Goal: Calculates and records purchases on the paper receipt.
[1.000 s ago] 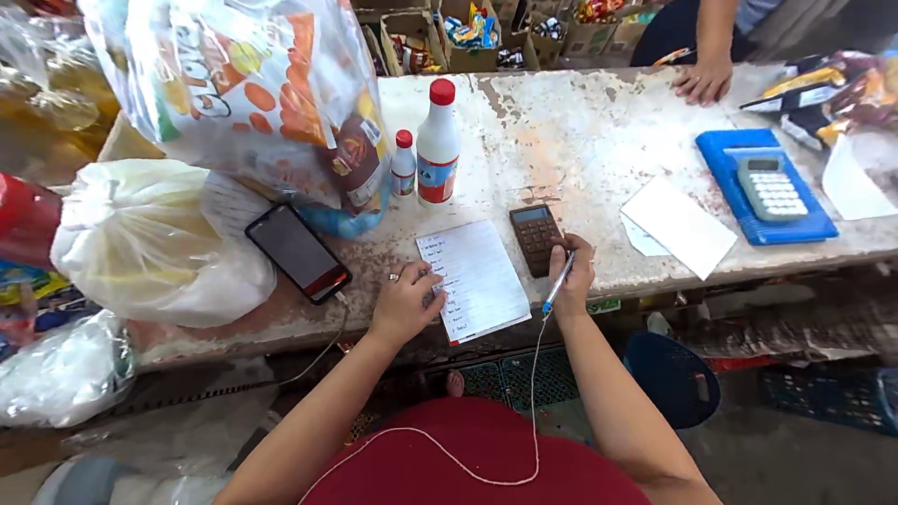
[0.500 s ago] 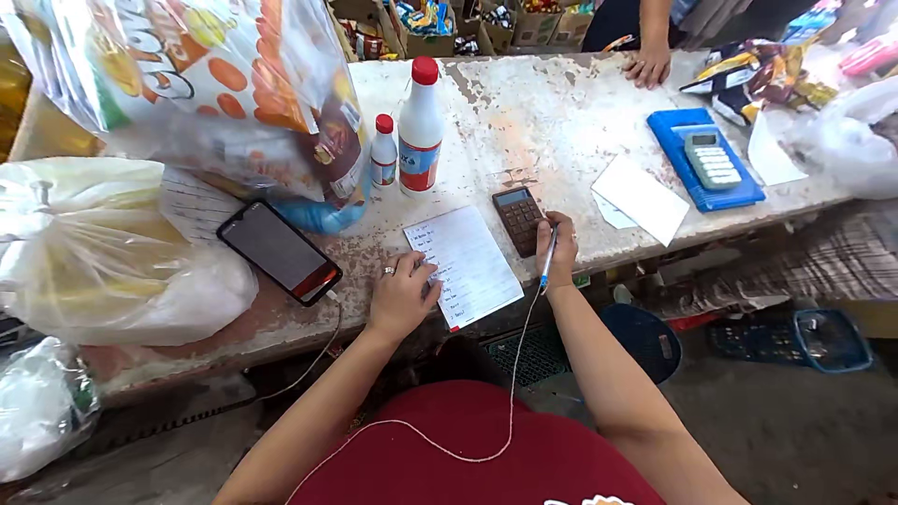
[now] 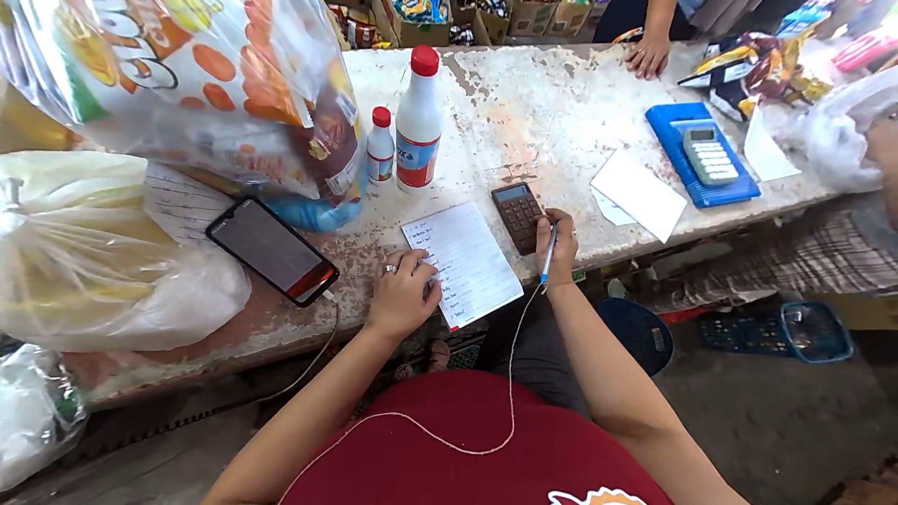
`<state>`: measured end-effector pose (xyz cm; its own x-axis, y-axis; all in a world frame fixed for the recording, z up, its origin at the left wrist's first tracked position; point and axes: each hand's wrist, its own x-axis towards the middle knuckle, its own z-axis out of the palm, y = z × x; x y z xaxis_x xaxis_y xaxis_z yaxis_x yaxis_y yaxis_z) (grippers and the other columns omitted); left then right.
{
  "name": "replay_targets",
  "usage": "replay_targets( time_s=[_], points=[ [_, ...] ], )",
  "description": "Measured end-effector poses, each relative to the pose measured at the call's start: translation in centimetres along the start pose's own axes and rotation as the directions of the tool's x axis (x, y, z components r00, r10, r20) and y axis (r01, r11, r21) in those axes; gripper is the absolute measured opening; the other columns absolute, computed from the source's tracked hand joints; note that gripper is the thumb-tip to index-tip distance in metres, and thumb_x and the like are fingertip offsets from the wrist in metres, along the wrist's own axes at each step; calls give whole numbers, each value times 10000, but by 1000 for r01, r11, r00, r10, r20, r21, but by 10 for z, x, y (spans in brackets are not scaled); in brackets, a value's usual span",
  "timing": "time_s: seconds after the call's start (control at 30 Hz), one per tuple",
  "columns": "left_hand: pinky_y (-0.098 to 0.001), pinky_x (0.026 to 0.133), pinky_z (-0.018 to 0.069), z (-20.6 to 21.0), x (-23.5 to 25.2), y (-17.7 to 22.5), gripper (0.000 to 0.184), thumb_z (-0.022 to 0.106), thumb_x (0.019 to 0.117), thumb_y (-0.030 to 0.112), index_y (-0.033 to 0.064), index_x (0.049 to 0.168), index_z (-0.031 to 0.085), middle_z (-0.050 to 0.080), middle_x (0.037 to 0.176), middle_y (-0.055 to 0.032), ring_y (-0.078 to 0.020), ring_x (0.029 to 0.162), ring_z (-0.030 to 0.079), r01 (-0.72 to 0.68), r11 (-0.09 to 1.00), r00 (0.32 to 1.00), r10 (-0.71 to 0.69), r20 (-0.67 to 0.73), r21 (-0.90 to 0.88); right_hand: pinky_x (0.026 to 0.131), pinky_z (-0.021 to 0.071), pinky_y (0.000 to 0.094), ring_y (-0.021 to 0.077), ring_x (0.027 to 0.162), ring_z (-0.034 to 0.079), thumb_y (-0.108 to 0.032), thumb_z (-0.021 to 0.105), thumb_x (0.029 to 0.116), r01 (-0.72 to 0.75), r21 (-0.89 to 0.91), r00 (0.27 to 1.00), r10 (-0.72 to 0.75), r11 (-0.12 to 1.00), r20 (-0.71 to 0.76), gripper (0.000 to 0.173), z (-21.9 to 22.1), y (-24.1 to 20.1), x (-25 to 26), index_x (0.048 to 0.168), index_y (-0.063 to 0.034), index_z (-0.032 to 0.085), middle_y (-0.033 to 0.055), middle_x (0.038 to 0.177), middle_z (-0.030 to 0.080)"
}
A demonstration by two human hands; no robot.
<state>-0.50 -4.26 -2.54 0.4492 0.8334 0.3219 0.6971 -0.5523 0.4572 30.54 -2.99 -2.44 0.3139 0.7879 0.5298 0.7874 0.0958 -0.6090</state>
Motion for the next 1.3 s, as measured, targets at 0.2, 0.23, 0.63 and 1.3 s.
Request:
replay_targets(
  time_s=[0.2, 0.23, 0.63, 1.3],
  points=[
    [-618, 984, 461, -10, 26, 8, 277, 615, 948, 329, 84, 952, 744, 667, 1243, -148, -403, 1272, 551, 1, 999, 1000, 0, 14, -46, 1015, 501, 467, 338, 1150, 649, -281, 465, 1092, 26, 28, 999, -26, 999, 24, 409, -1, -2, -2, 1240, 58, 638, 217, 1161, 707],
    [-606, 995, 472, -13, 39, 11, 288, 606, 970, 328, 75, 983, 743, 661, 1249, -158, -404, 1277, 548, -3, 999, 999, 5, 44, -49, 1014, 498, 469, 340, 1152, 644, -293, 453, 1092, 33, 31, 999, -34, 999, 31, 417, -1, -1, -3, 1221, 46, 658, 216, 1157, 706],
    [-618, 1246, 116, 18, 73, 56, 1013, 478, 942, 729, -10, 1601, 263, 111, 1688, -272, -426, 1577, 74, 134, 976, 889, -195, 414, 172, 960, 507, 440, 310, 1097, 624, -221, 532, 1048, -6, 119, 993, -8, 993, 118, 330, -7, -12, 5, 1121, 76, 657, 232, 1141, 659],
    [-638, 1213, 194, 17, 72, 72, 1015, 484, 921, 741, -23, 1570, 323, 145, 1667, -308, -452, 1562, 124, 114, 963, 866, -217, 450, 245, 516, 396, 191, 0, 507, 450, -243, 715, 971, -217, 438, 822, -79, 872, 565, 318, 99, -89, 74, 749, -54, 588, -54, 594, 500]
  ],
)
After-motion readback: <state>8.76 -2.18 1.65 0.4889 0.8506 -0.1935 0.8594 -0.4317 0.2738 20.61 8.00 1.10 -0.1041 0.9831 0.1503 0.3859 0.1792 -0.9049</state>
